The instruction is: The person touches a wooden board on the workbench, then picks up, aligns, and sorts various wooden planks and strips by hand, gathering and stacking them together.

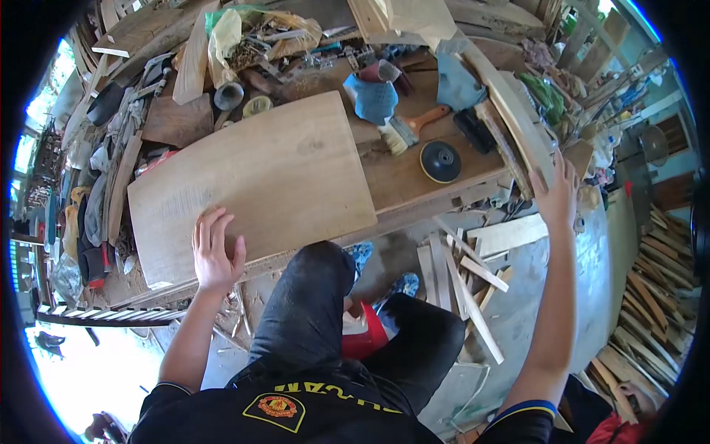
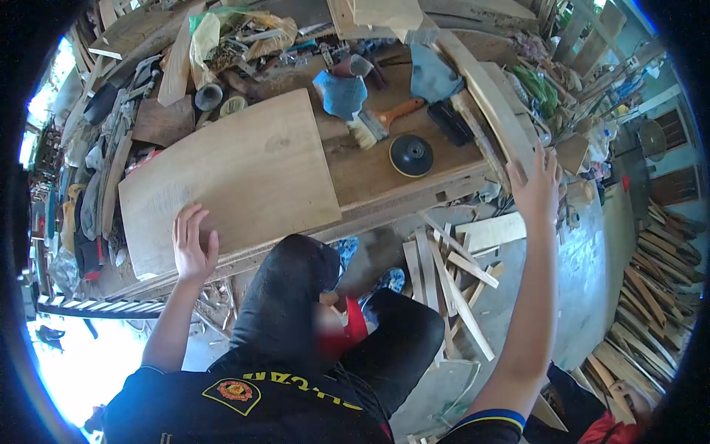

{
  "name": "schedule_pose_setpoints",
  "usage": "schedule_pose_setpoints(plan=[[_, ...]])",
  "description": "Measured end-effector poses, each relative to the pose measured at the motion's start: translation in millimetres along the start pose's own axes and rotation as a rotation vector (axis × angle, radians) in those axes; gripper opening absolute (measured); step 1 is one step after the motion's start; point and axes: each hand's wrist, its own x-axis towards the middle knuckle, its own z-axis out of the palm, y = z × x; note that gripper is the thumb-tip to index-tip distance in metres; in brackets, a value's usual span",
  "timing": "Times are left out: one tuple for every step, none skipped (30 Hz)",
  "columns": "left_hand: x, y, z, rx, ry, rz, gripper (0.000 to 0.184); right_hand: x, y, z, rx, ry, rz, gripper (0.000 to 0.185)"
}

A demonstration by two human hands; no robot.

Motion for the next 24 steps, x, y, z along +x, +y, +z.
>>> schedule_pose_setpoints(plan=[[0.8, -0.2, -0.1, -0.004, 0.003, 0.018, 0.039, -11.6, -8.3, -3.9, 0.051, 0.194, -0.128, 0.053], [2.0, -0.3, 0.3, -0.005, -0.005, 0.017, 0.039, -32.4, -23.8, -10.5, 0.129, 0.215, -0.196, 0.046], [3.1, -0.4, 0.8, -0.013, 0.001, 0.025, 0.039, -56.7, -39.7, -17.7, 0.208, 0.237, -0.262, 0.039], [2.6, 0.5, 0.5, -0.019, 0.006, 0.032, 0.038, -82.4, -50.4, -14.7, 0.419, 0.261, -0.398, 0.032], [3.0, 2.4, 0.1, 0.007, 0.001, 0.030, 0.037, -111.9, -60.2, -3.9, 0.518, 0.262, -0.491, 0.028], [3.7, 3.0, 0.7, 0.010, -0.004, 0.032, 0.037, -138.1, -67.7, 0.1, 0.519, 0.114, -0.513, 0.023], [3.4, 3.0, 1.2, 0.005, -0.010, 0.027, 0.037, -158.3, -76.3, 6.7, 0.541, 0.012, -0.484, 0.020], [3.5, 2.8, 1.4, 0.002, -0.014, 0.021, 0.037, -179.6, -72.5, 26.3, 0.579, -0.081, -0.436, 0.019], [3.7, 3.0, 1.4, 0.014, -0.026, 0.021, 0.037, -207.0, -63.0, 55.4, 0.620, -0.221, -0.297, 0.016], [4.2, 2.6, 2.4, 0.023, -0.026, 0.021, 0.037, -228.8, -51.4, 79.6, 0.639, -0.364, -0.145, 0.012], [3.7, 1.9, 3.6, 0.023, -0.024, 0.024, 0.037, -251.5, -38.0, 108.4, 0.668, -0.476, -0.015, 0.018], [3.3, 2.3, 5.2, 0.023, -0.027, 0.027, 0.037, -273.9, -24.4, 138.3, 0.692, -0.592, 0.117, 0.024], [3.2, 4.1, 5.9, 0.035, -0.038, 0.015, 0.039, -295.9, -11.4, 167.8, 0.704, -0.605, 0.120, 0.024], [2.2, 4.8, 6.8, 0.046, -0.053, 0.014, 0.039, -317.3, 1.5, 196.1, 0.610, -0.780, 0.158, 0.040], [2.0, 4.1, 8.1, 0.050, -0.049, 0.011, 0.039, -335.9, 9.5, 220.2, 0.512, -0.953, 0.195, 0.057], [1.9, 2.2, 10.9, 0.053, -0.043, 0.010, 0.040, -352.6, 13.9, 240.7, 0.523, -0.966, 0.199, 0.057], [0.1, -2.4, 13.4, 0.063, -0.040, 0.029, 0.041, -367.5, 17.8, 259.5, 0.430, -1.075, 0.210, 0.073], [-1.1, -4.4, 15.2, 0.076, -0.051, 0.032, 0.041, -373.3, 19.6, 273.2, 0.336, -1.179, 0.215, 0.090], [-0.4, -5.5, 16.6, 0.068, -0.045, 0.041, 0.042, -375.6, 19.6, 289.8, 0.285, -1.283, 0.237, 0.103], [-0.3, -5.8, 16.8, 0.063, -0.037, 0.048, 0.043, -384.6, 20.3, 308.4, 0.303, -1.288, 0.229, 0.103], [-0.4, -5.6, 16.6, 0.084, -0.053, 0.040, 0.047, -397.5, 17.9, 327.9, 0.369, -1.222, 0.321, 0.102], [0.5, -5.5, 17.3, 0.101, -0.050, 0.044, 0.047, -405.8, 16.9, 350.1, 0.433, -1.152, 0.414, 0.101], [-0.1, -5.2, 16.1, 0.123, -0.063, 0.041, 0.048, -408.9, 13.2, 364.5, 0.475, -1.129, 0.482, 0.100], [0.4, -6.4, 15.2, 0.141, -0.082, 0.045, 0.049, -418.3, 11.4, 381.1, 0.492, -1.136, 0.490, 0.100]])
